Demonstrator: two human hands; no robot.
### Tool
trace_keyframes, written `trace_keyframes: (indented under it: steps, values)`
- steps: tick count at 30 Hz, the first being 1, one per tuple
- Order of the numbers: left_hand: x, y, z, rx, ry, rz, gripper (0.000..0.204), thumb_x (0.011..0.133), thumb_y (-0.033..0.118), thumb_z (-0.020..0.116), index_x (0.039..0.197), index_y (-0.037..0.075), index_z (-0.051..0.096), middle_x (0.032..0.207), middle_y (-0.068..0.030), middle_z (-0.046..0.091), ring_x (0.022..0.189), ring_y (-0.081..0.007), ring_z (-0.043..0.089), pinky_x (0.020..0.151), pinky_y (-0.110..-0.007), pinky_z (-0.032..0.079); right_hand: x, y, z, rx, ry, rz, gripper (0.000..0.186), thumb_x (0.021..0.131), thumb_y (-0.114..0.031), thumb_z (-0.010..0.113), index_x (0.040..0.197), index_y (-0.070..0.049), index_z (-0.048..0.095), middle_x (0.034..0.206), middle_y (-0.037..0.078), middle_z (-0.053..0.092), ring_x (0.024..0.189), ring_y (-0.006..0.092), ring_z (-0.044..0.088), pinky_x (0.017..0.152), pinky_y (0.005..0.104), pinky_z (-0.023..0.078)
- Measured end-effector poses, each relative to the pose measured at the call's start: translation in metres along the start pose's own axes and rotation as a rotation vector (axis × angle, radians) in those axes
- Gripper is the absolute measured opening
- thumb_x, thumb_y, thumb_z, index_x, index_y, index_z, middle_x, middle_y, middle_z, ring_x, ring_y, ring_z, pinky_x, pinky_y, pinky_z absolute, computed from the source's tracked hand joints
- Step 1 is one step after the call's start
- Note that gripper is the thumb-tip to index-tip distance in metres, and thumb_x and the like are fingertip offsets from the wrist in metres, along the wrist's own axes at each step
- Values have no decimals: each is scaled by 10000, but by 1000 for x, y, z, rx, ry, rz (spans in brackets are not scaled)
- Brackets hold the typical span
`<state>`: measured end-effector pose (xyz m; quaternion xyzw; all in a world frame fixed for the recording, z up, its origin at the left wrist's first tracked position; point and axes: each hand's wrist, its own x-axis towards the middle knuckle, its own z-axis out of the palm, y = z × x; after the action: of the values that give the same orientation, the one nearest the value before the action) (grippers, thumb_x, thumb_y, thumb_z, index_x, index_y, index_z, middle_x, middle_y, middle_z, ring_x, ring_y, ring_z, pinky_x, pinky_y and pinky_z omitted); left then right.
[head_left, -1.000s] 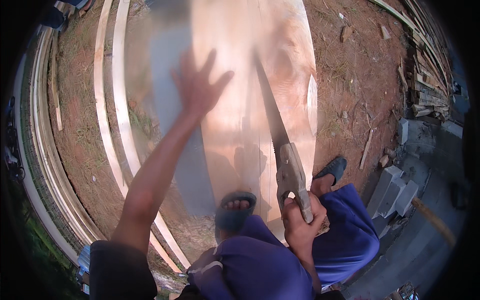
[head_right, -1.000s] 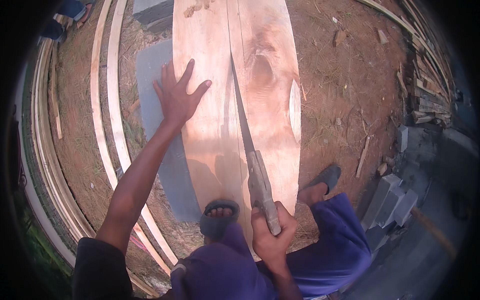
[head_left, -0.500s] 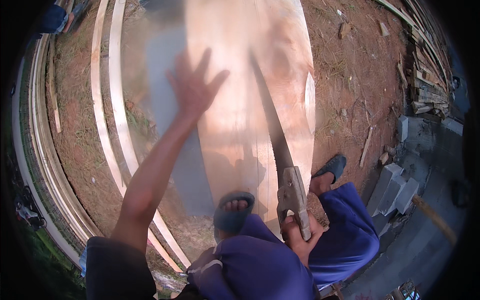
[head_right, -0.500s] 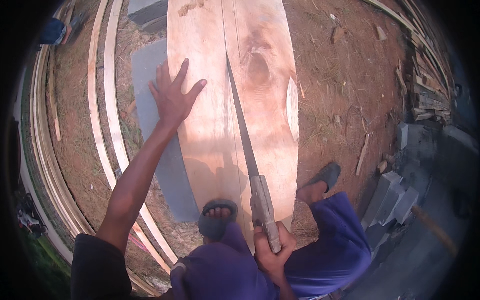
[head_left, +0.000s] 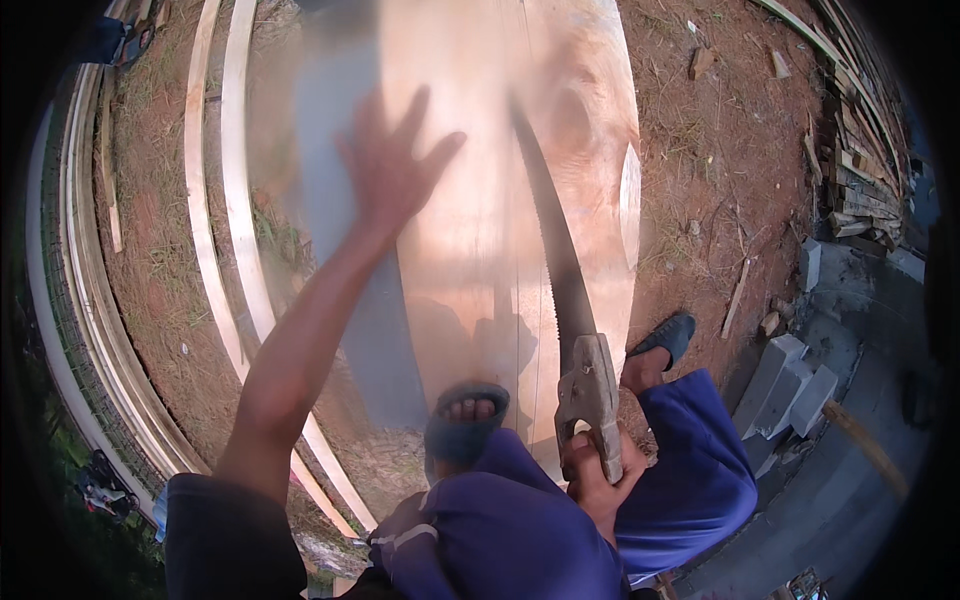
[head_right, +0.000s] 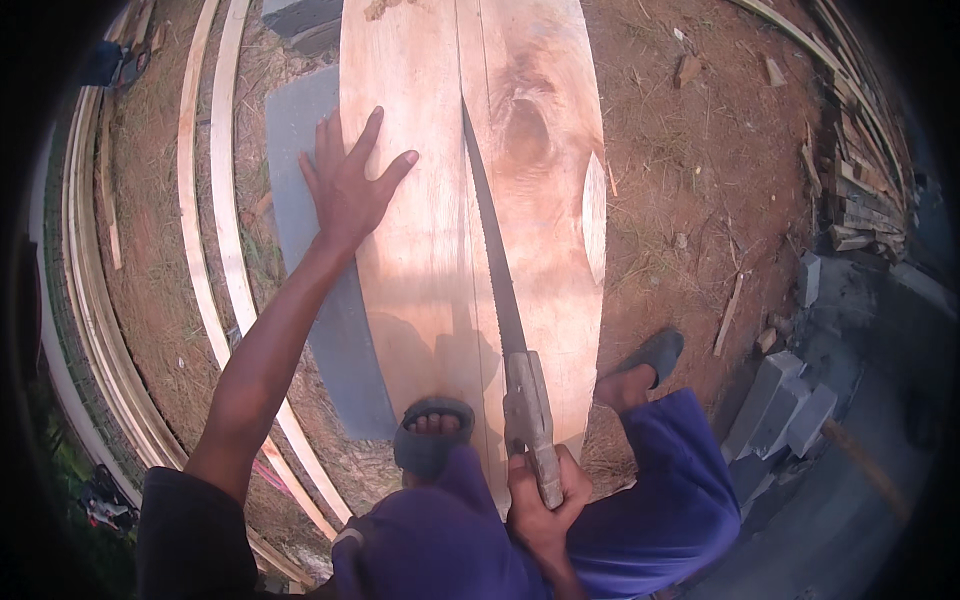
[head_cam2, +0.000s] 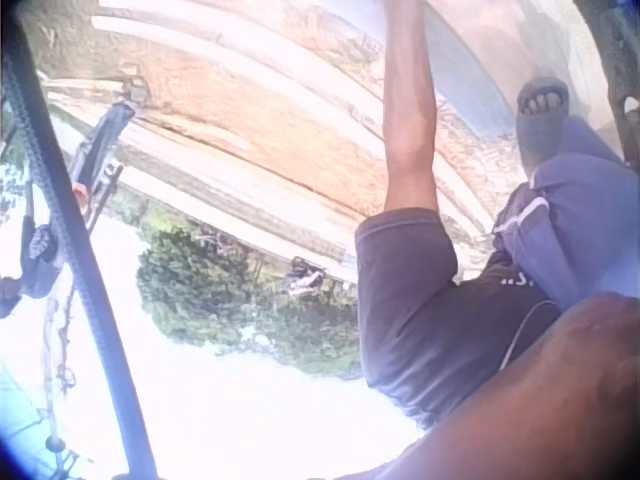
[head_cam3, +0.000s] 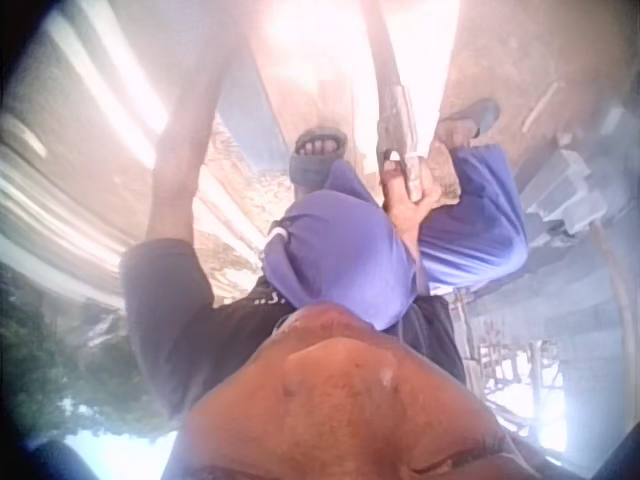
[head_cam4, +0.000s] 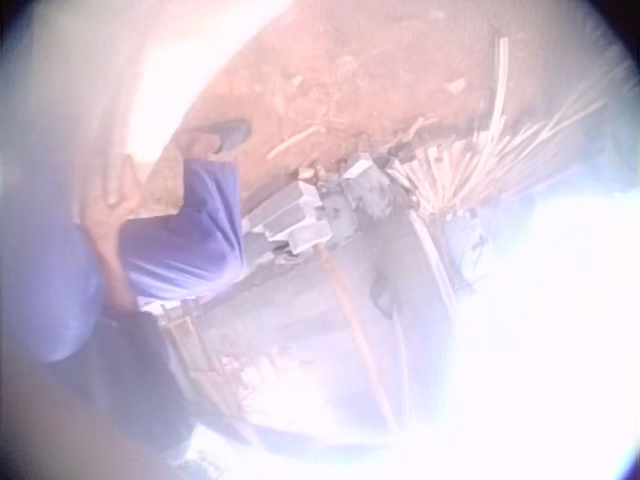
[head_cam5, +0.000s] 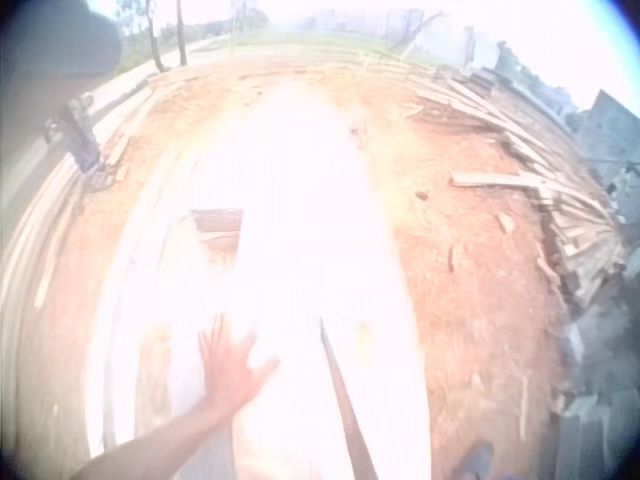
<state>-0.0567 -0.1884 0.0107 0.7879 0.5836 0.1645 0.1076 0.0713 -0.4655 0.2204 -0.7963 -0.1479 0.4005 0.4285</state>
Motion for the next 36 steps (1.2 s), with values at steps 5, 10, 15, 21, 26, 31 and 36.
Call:
trace_keyframes:
  steps: [5,10,15,21,26,31,36]
  values:
    - [-3,-6,5,27,-17,-5,738,870,637,680,1490,267,525,1607,-261,275,1521,-435,188,1172,-708,58,99,-3,63,34,-71,-105,129,876,-51,619,773,27,613,624,-16,519,592,48,452,520,274,362]
    - [-1,4,4,-50,-17,-1,746,867,644,679,1493,269,523,1608,-265,276,1526,-430,180,1173,-706,53,168,-42,115,-68,3,-155,243,835,-146,644,724,47,546,558,49,495,560,118,451,548,351,399]
    - [-2,-8,1,-1,-3,-24,749,867,647,676,1495,270,520,1608,-268,274,1530,-423,176,1179,-698,54,12,19,-4,11,-32,-4,99,863,-3,658,780,38,623,657,-18,557,605,38,483,539,252,395]
    - [-1,-7,3,44,-6,-4,758,859,656,677,1493,270,522,1614,-245,277,1531,-416,177,1182,-696,53,82,-14,59,26,-72,-32,164,872,-55,640,737,16,582,624,-7,529,594,48,465,531,268,374]
    - [-2,5,7,-37,-27,3,776,866,644,676,1499,224,517,1608,-224,295,1531,-411,179,1175,-701,54,161,-32,102,-13,-1,-149,240,843,-126,632,702,50,549,559,116,543,555,120,484,530,354,411]
    - [5,-3,4,-1,-12,6,779,870,629,680,1501,204,515,1608,-213,290,1530,-412,182,1174,-699,59,-3,22,1,-35,-88,-172,168,874,18,644,729,33,561,609,44,606,585,43,563,536,242,482]
    - [-1,-7,5,56,-25,18,780,867,628,684,1502,209,514,1604,-222,291,1522,-429,196,1173,-701,69,32,4,34,175,-70,30,179,872,-36,655,727,29,574,571,39,565,574,44,526,517,266,447]
